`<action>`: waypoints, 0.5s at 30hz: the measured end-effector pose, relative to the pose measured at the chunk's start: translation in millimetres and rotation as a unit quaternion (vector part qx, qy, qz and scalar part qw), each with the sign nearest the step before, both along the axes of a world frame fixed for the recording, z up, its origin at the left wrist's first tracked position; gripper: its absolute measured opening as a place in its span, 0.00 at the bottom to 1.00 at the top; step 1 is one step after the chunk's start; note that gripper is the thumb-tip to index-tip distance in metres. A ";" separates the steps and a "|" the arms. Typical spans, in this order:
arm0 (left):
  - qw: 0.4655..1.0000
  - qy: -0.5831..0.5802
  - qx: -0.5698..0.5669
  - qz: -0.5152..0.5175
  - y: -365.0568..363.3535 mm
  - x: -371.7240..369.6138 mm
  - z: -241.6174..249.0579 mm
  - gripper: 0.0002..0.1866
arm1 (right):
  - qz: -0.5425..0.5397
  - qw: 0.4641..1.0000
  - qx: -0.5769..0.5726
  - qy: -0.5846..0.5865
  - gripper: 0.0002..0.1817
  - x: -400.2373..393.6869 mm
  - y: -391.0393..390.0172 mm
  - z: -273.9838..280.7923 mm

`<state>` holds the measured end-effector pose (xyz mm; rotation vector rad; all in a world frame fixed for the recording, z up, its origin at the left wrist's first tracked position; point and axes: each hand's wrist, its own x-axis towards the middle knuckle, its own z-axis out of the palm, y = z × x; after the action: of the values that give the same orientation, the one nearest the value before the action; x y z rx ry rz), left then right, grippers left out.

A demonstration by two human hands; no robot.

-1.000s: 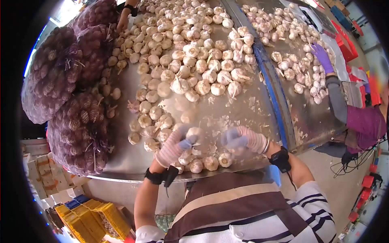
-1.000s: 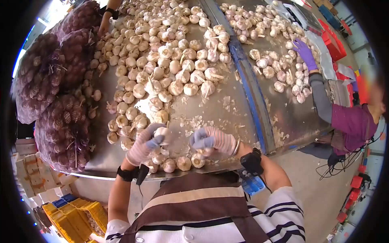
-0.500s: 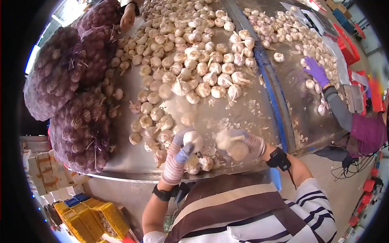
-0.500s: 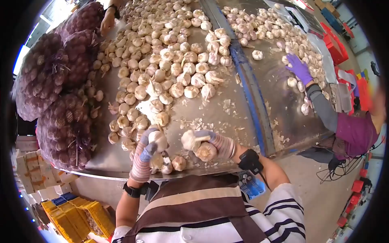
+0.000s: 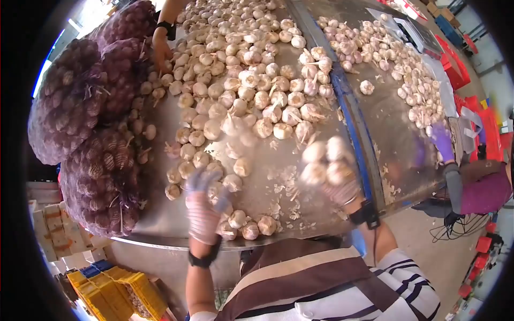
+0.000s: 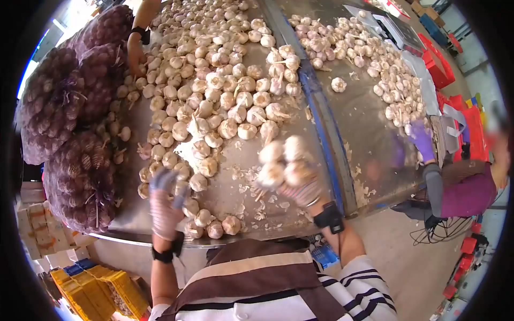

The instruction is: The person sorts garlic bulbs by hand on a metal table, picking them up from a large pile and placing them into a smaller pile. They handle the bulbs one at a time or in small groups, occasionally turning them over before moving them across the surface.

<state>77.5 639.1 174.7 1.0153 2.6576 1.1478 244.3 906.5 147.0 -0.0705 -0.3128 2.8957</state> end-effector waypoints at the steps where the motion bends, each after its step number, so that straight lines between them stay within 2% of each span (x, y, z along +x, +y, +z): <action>1: 0.988 0.088 -0.114 0.052 -16.3 -23.0 -0.7 0.21 | -0.012 0.990 0.107 0.092 0.10 -6.8 24.8 5.9; 2: 0.980 0.085 -0.129 0.123 -37.3 -43.8 -15.1 0.23 | -0.063 0.985 0.146 0.061 0.11 -4.6 50.6 12.6; 3: 0.968 0.020 -0.181 0.171 -63.1 -64.2 -34.4 0.26 | -0.123 0.976 0.171 0.050 0.12 0.7 88.4 4.8; 4: 0.973 -0.029 -0.198 0.114 -90.7 -86.2 -66.6 0.30 | -0.119 0.991 0.014 -0.054 0.18 23.9 140.3 -2.5; 5: 0.972 -0.077 -0.215 0.055 -109.3 -99.2 -85.4 0.34 | -0.206 0.970 0.084 -0.096 0.27 35.8 184.5 -11.8; 6: 0.963 -0.163 -0.199 0.081 -94.7 -86.1 -72.3 0.39 | -0.286 0.939 0.069 -0.176 0.30 31.8 209.0 3.7; 7: 0.947 -0.246 -0.178 0.106 -77.3 -72.7 -59.8 0.44 | -0.275 0.923 0.137 -0.232 0.33 47.1 259.7 -15.5; 8: 0.954 -0.231 -0.182 0.051 -82.0 -73.0 -88.0 0.52 | -0.320 0.904 0.078 -0.272 0.32 56.0 284.2 -17.3; 9: 0.963 -0.239 -0.123 0.006 -75.1 -59.8 -98.1 0.56 | -0.379 0.864 0.072 -0.325 0.30 62.0 291.4 -14.8; 10: 0.958 -0.211 -0.186 -0.054 -55.2 -48.6 -76.5 0.59 | -0.404 0.852 0.076 -0.323 0.28 82.2 320.5 -34.5; 11: 0.957 -0.182 -0.219 -0.047 -44.8 -32.6 -77.3 0.61 | -0.418 0.844 0.080 -0.325 0.25 90.4 314.8 -30.0; 12: 0.955 -0.229 -0.158 -0.100 -37.5 -24.1 -81.8 0.61 | -0.433 0.836 0.083 -0.326 0.23 102.2 305.0 -25.8; 13: 0.937 -0.189 -0.261 -0.133 -26.5 -13.4 -79.5 0.60 | -0.445 0.849 0.066 -0.279 0.21 116.7 307.3 -31.0; 14: 0.904 -0.342 -0.219 -0.137 -10.7 -9.7 -47.7 0.58 | -0.404 0.883 0.090 -0.219 0.21 139.9 300.2 -33.6; 15: 0.847 -0.485 -0.170 -0.136 0.3 -11.0 -18.0 0.57 | -0.443 0.853 0.147 -0.233 0.22 140.7 258.1 -10.6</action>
<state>66.5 639.4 156.8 0.4960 1.7297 0.7664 385.0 1164.6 136.4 -0.6771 -0.6059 1.8542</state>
